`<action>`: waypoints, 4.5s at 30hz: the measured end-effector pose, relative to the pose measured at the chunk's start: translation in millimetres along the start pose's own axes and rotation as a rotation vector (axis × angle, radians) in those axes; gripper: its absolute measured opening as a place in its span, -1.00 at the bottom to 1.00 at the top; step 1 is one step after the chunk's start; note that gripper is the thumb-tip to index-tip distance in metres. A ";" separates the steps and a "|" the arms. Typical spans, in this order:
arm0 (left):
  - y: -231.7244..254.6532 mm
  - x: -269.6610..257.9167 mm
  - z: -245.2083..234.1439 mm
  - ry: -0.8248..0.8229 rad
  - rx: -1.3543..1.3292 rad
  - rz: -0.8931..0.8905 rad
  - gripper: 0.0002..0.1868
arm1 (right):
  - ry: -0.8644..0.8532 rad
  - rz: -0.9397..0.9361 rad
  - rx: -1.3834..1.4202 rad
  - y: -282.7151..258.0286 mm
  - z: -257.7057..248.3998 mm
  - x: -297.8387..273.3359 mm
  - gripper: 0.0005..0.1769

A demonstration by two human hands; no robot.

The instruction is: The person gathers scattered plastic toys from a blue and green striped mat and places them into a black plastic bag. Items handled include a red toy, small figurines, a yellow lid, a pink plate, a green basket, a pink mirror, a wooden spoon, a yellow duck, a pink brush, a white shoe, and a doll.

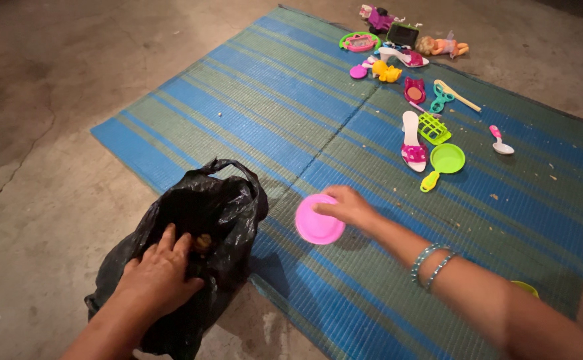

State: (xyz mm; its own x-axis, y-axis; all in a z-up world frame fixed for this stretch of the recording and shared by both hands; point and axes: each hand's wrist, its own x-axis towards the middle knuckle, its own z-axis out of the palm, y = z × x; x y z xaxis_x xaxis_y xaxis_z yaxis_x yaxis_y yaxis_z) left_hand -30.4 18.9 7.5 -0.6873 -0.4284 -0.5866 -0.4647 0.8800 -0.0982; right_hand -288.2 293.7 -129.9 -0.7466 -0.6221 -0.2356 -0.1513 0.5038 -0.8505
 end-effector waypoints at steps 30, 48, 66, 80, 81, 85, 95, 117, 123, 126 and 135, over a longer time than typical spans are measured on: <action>90.7 19.9 12.8 0.093 -0.087 0.407 -0.13 | -0.128 0.219 0.324 34.0 -4.2 -66.4 -0.43; 343.9 -8.0 20.4 -0.060 0.057 0.897 -0.14 | 0.166 0.401 -0.646 236.3 -145.8 -290.8 -0.37; 266.7 32.0 19.6 0.021 0.002 0.788 -0.17 | 0.167 0.078 -0.489 177.0 -104.9 -228.4 -0.52; 75.9 13.7 10.1 0.400 -0.238 0.500 -0.79 | 0.041 -0.224 0.227 -19.3 -3.3 -92.3 -0.64; 60.8 13.7 11.7 0.399 -0.201 0.444 -0.82 | 0.001 -0.219 0.299 -31.9 6.9 -84.0 -0.65; 6.9 9.0 25.0 0.392 -0.221 0.366 -0.59 | -0.113 -0.260 0.439 -82.1 42.5 -66.2 -0.71; -63.2 9.3 42.0 0.262 0.002 0.112 -0.40 | -0.504 -0.352 0.504 -138.2 114.4 -34.6 -0.74; -86.0 39.8 18.6 0.529 -0.057 0.064 -0.12 | -0.235 -0.155 -0.365 -132.1 130.7 16.4 -0.16; -48.5 58.2 1.8 0.359 -0.161 0.135 -0.69 | -0.299 -0.285 -0.395 -159.0 139.8 -2.4 -0.47; -17.0 62.2 -10.3 0.523 -0.265 0.226 -0.82 | -0.338 -0.278 -0.460 -172.3 137.2 -9.3 -0.55; 55.4 60.0 -50.5 0.536 -0.657 0.301 -0.75 | -0.219 -0.130 -0.778 -156.8 89.1 -13.5 -0.82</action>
State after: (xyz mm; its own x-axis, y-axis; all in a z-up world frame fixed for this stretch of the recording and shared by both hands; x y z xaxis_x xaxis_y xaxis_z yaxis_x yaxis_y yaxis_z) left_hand -125.6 31.5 7.5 -0.9232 -0.3818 -0.0431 -0.3353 0.7460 0.5754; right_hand -196.7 169.7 -35.2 -0.5609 -0.7667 -0.3122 -0.6944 0.6411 -0.3267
